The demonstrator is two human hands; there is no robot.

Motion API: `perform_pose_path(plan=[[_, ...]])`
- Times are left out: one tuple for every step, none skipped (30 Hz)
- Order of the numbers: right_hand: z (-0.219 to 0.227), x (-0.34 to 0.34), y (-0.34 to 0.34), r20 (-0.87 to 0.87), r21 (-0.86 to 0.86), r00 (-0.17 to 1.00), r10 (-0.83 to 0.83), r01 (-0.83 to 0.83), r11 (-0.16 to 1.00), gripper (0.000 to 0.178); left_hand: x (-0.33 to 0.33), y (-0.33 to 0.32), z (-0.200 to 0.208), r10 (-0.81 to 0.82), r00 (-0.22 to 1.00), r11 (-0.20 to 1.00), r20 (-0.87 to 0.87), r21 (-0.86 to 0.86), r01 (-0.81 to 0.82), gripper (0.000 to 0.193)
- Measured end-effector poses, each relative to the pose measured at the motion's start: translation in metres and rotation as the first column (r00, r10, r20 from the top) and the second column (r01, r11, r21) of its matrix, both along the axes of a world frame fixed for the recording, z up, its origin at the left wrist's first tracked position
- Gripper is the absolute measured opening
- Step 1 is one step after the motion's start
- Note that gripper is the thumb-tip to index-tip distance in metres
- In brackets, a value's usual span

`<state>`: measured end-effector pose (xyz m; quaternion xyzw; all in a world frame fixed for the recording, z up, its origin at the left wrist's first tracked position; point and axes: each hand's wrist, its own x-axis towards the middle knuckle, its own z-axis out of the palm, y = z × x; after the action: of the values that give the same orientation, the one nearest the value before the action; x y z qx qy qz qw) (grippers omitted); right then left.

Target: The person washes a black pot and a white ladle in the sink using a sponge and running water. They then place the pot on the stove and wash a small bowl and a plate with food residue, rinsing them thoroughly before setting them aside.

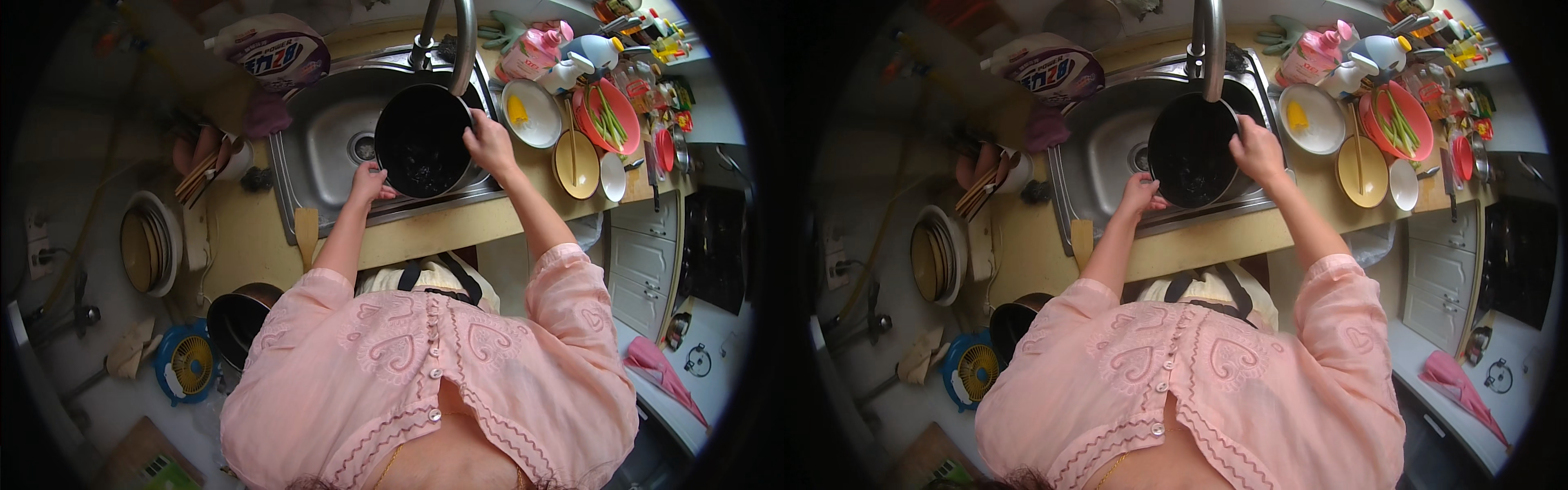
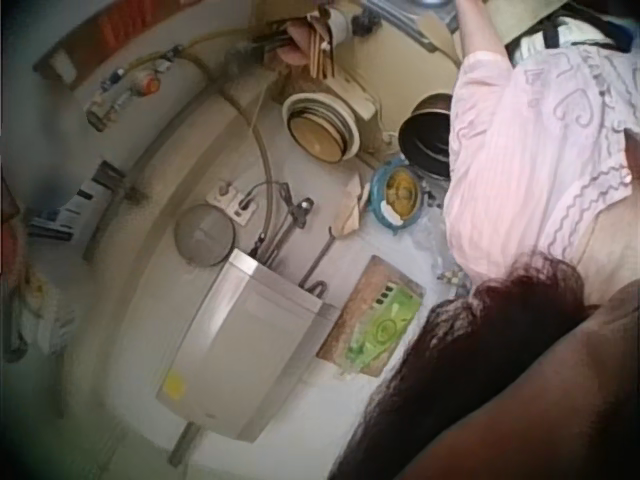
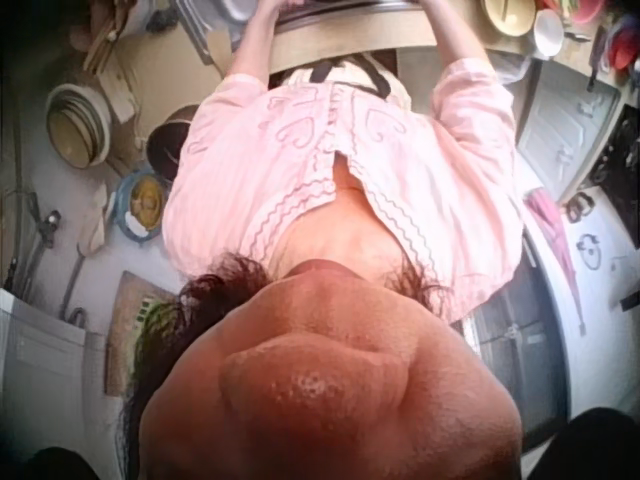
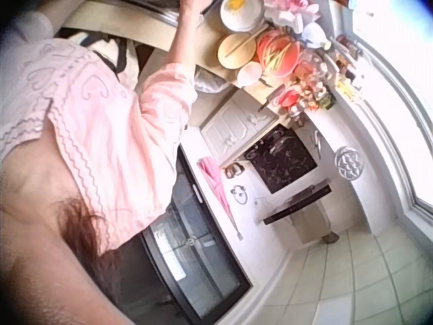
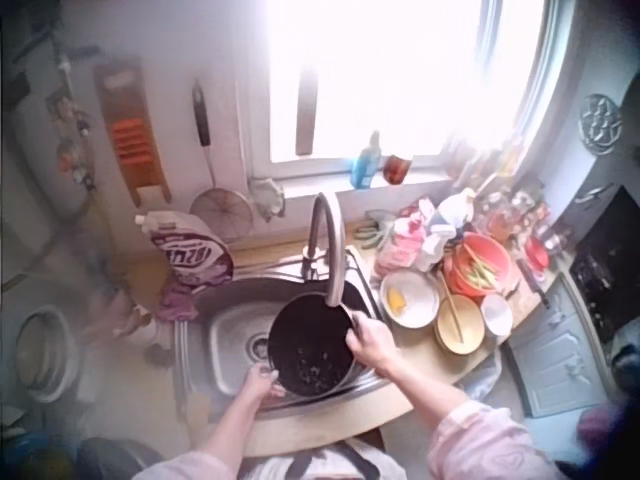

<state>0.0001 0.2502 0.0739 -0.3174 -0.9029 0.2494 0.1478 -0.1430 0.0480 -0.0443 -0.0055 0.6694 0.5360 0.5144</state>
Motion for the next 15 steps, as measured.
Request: perform_pose_path(plan=[[0.003,0.002,0.002,0.026,-0.002,0.999,-0.04,0.04,0.999,0.03,-0.006,0.003,-0.001,-0.029,0.999,1.0,0.021,-0.004,0.029,0.024],[0.002,0.001,0.006,0.048,-0.023,0.997,-0.061,0.062,0.998,0.03,-0.014,0.006,-0.003,-0.055,0.998,0.998,0.038,-0.009,0.055,0.022],[0.001,-0.003,0.011,0.07,-0.044,0.995,-0.078,0.081,0.996,0.029,-0.02,0.006,-0.009,-0.066,0.997,0.998,0.044,0.015,0.066,0.021],[-0.003,-0.009,0.015,0.051,-0.049,0.995,-0.086,0.089,0.995,0.029,-0.027,0.004,-0.019,-0.075,0.996,0.997,0.049,0.039,0.073,0.02],[-0.014,-0.015,0.019,-0.026,-0.02,0.997,-0.079,0.079,0.997,0.03,-0.033,0.0,-0.025,-0.087,0.995,0.995,0.053,0.061,0.083,0.018],[-0.024,-0.023,0.02,-0.015,0.002,0.998,-0.062,0.062,0.998,0.03,-0.039,-0.005,-0.024,-0.067,0.997,0.997,0.027,0.041,0.066,0.017],[-0.032,-0.031,0.019,-0.003,0.024,0.999,-0.044,0.044,0.999,0.031,-0.042,-0.011,-0.023,-0.033,0.999,0.999,0.031,0.007,0.033,0.017],[-0.037,-0.04,0.013,-0.007,-0.032,1.0,-0.009,0.009,0.999,0.031,-0.045,-0.019,-0.014,0.004,0.999,1.0,0.032,-0.03,-0.003,0.017],[-0.042,-0.048,0.005,-0.037,-0.018,0.999,0.031,-0.031,0.999,0.03,-0.048,-0.026,-0.009,0.039,0.999,0.997,0.032,-0.066,-0.037,0.017],[-0.044,-0.054,-0.004,-0.031,-0.04,0.998,0.061,-0.062,0.997,0.03,-0.053,-0.033,-0.019,0.031,0.999,0.994,0.038,-0.107,-0.027,0.018],[-0.042,-0.058,-0.016,-0.028,-0.061,0.995,0.092,-0.094,0.994,0.03,-0.054,-0.039,-0.025,0.045,0.998,0.992,0.04,-0.119,-0.04,0.02],[-0.046,-0.059,-0.023,-0.067,-0.056,0.988,0.138,-0.142,0.988,0.031,-0.053,-0.045,-0.03,0.058,0.997,0.99,0.042,-0.131,-0.052,0.021],[-0.044,-0.056,-0.029,-0.027,-0.051,0.987,0.161,-0.163,0.985,0.033,-0.051,-0.051,-0.035,0.069,0.997,0.988,0.045,-0.144,-0.062,0.023],[-0.038,-0.052,-0.034,-0.029,-0.022,0.982,0.189,-0.189,0.982,0.035,-0.045,-0.054,-0.035,0.101,0.994,0.99,0.036,-0.1,-0.097,0.027],[-0.034,-0.046,-0.033,-0.024,0.007,0.978,0.207,-0.207,0.978,0.037,-0.037,-0.051,-0.026,0.112,0.994,0.992,0.019,-0.069,-0.111,0.028]])
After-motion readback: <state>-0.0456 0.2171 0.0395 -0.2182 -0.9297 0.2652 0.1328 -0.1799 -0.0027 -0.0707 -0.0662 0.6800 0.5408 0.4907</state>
